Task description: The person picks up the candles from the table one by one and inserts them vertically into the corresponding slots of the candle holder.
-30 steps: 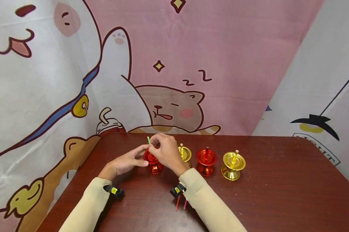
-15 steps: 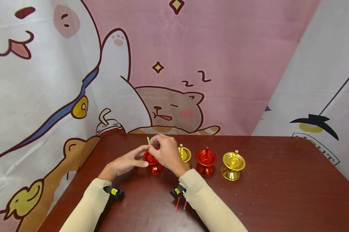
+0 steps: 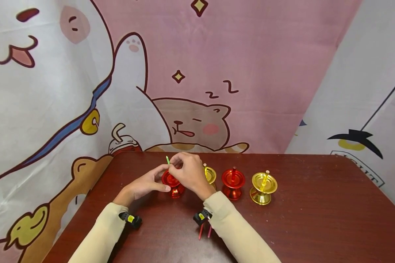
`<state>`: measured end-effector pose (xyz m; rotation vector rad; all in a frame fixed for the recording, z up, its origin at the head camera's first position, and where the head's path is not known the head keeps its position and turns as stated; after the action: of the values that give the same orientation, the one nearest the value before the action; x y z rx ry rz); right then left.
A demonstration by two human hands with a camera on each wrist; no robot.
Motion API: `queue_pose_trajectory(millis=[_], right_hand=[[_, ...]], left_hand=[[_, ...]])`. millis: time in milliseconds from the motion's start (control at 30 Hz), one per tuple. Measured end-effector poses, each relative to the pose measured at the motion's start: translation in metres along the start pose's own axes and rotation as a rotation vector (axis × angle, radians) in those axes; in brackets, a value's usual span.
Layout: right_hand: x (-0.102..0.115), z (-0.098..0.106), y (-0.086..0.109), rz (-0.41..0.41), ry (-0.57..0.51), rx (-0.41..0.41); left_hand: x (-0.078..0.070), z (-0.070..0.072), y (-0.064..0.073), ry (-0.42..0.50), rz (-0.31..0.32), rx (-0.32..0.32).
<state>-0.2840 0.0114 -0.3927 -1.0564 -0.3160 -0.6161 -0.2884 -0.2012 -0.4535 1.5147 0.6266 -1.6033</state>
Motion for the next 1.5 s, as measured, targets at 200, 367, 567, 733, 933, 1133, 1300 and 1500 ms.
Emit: queue_pose_trajectory(millis=[200,367,567,733,933,1133,1300,1500], right_hand=[[0.004,0.000,0.001,-0.018,0.013,0.021],[0.006,0.001,0.002,-0.033,0.022,0.031],[0.010,0.006,0.006,-0.028,-0.023,0.031],[0.011,0.011,0.011,-0.044,-0.039,0.059],[0.020,0.022,0.017,-0.038,-0.028,0.071],[0.030,0.037,0.026,0.001,-0.030,0.099],[0.031,0.050,0.039,0.018,0.000,0.122],[0.025,0.072,0.061,0.007,0.046,0.181]], left_hand=[[0.000,-0.001,0.001,0.001,-0.003,-0.017],[0.002,0.004,0.004,-0.010,0.004,-0.032],[0.006,0.011,0.003,-0.006,0.011,-0.039],[0.006,0.012,0.003,-0.009,0.010,-0.037],[0.002,0.012,0.006,-0.026,0.003,-0.053],[-0.005,0.014,0.011,-0.050,0.015,-0.109],[-0.022,0.014,0.017,-0.006,-0.066,-0.187],[-0.061,0.004,0.030,0.033,-0.277,-0.333]])
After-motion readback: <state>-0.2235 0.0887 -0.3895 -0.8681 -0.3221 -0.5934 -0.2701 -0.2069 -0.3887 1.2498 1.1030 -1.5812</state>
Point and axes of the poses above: each hand's wrist, its own y-axis away from the middle knuckle, its own z-axis out of the back of the hand, x = y × z, the point moved 2 cm from there along -y, towards the middle knuckle, and after that the axes turned 6 degrees about z, right-handed, at the moved point
